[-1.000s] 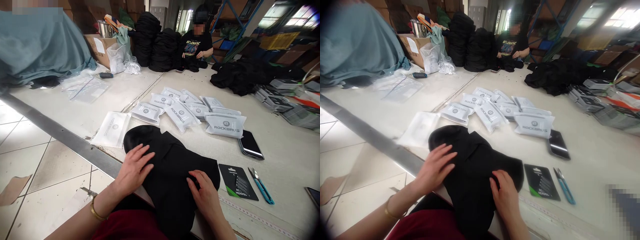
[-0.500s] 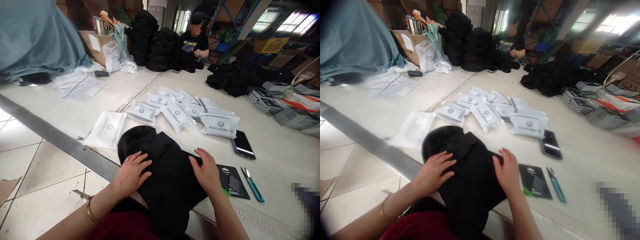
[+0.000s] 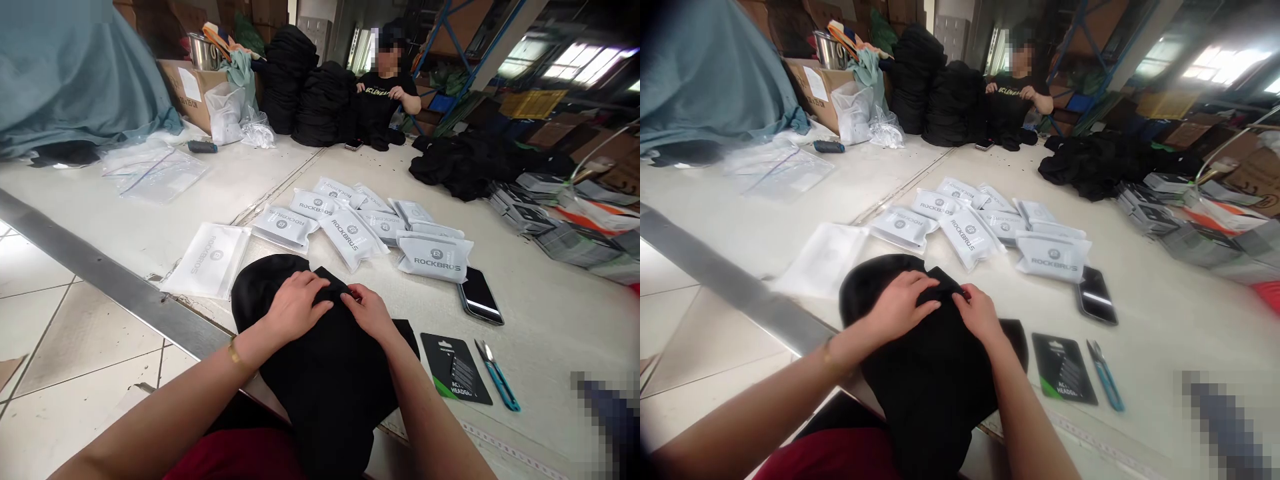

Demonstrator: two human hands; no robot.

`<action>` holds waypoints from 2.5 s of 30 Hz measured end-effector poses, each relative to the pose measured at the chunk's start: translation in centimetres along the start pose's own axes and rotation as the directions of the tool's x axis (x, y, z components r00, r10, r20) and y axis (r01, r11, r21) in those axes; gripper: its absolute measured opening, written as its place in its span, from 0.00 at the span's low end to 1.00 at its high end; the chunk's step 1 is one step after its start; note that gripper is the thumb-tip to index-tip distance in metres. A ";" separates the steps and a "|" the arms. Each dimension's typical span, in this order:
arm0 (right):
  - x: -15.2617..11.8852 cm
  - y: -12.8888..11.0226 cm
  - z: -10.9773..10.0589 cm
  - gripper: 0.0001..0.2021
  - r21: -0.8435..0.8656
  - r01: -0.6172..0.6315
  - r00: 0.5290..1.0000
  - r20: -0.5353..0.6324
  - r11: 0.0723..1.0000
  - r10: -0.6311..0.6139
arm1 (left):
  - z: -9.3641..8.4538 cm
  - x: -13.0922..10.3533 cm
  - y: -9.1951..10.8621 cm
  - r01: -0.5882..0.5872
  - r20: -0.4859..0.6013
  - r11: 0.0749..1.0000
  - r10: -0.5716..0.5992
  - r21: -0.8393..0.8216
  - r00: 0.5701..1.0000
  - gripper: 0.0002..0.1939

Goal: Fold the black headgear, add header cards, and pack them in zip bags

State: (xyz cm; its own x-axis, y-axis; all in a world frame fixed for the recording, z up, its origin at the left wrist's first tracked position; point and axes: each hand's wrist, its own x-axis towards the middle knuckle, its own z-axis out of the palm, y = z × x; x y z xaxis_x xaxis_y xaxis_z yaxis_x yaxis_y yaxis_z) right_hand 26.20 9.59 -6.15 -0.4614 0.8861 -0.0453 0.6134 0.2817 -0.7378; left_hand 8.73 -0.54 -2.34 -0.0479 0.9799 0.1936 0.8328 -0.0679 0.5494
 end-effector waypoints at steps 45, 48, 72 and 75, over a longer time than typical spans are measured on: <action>-1.4 -0.8 3.1 0.07 -0.018 0.350 0.824 -0.469 0.937 -0.317 | 1.8 5.1 -4.3 0.076 0.339 0.894 0.088 -0.441 0.937 0.22; -1.3 -1.4 3.8 0.05 -0.051 0.386 0.837 -0.401 0.921 -0.373 | 1.8 5.1 -4.2 0.072 0.343 0.894 0.094 -0.443 0.935 0.21; -1.1 -0.9 3.2 0.09 0.155 0.296 0.895 -0.391 0.943 -0.216 | 1.7 4.9 -3.9 0.102 0.346 0.891 0.065 -0.442 0.936 0.20; -1.2 -1.3 3.2 0.09 0.153 0.307 0.895 -0.382 0.939 -0.230 | 1.7 4.9 -3.6 0.114 0.360 0.891 0.059 -0.440 0.931 0.19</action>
State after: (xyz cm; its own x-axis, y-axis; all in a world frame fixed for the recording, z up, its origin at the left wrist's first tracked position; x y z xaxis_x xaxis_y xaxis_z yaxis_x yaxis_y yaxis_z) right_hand 23.94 6.96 -7.29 -0.3092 0.8688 0.3868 0.3365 0.4804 -0.8099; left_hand 6.47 4.81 -4.78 0.2036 0.9758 -0.0802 0.4933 -0.0315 0.8693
